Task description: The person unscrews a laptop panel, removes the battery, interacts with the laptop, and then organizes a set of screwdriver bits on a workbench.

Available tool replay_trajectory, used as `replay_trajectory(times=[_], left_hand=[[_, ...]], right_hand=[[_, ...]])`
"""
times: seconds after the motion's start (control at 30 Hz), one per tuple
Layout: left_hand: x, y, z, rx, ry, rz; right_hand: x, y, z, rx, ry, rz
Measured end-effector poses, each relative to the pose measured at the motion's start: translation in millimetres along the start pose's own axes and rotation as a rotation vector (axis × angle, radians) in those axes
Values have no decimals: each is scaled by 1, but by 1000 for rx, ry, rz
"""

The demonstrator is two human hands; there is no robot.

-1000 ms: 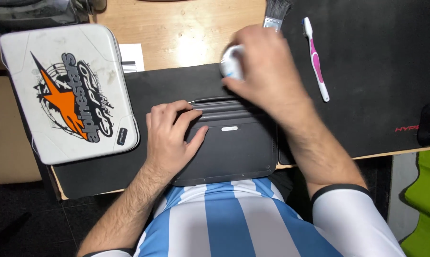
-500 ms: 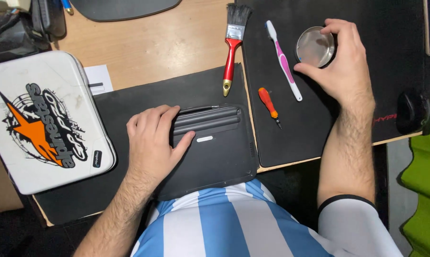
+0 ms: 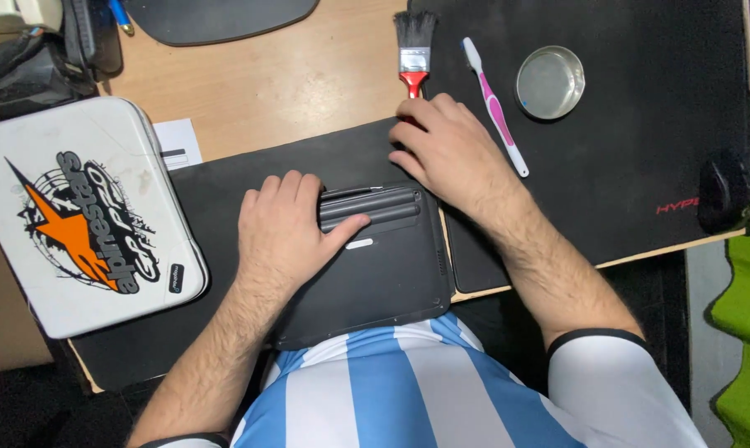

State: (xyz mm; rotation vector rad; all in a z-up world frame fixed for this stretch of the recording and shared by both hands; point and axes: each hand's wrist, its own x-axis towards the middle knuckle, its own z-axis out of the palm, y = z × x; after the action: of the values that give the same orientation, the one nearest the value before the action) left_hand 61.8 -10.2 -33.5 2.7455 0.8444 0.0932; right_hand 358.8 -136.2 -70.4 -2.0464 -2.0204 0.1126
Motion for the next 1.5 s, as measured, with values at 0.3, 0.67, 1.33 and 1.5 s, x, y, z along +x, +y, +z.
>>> replay_trajectory(times=[0.3, 0.67, 1.33, 1.5], left_hand=[[15, -1, -3, -6, -72, -28], [24, -15, -34, 4, -61, -81], [38, -71, 23, -2039, -36, 14], [-12, -62, -8, -2272, 31, -153]], right_hand=[[-26, 36, -24, -202, 60, 114], [-65, -31, -56, 386, 156, 283], [-37, -151, 61, 2208, -66, 531], [-52, -101, 46, 1911, 157, 592]])
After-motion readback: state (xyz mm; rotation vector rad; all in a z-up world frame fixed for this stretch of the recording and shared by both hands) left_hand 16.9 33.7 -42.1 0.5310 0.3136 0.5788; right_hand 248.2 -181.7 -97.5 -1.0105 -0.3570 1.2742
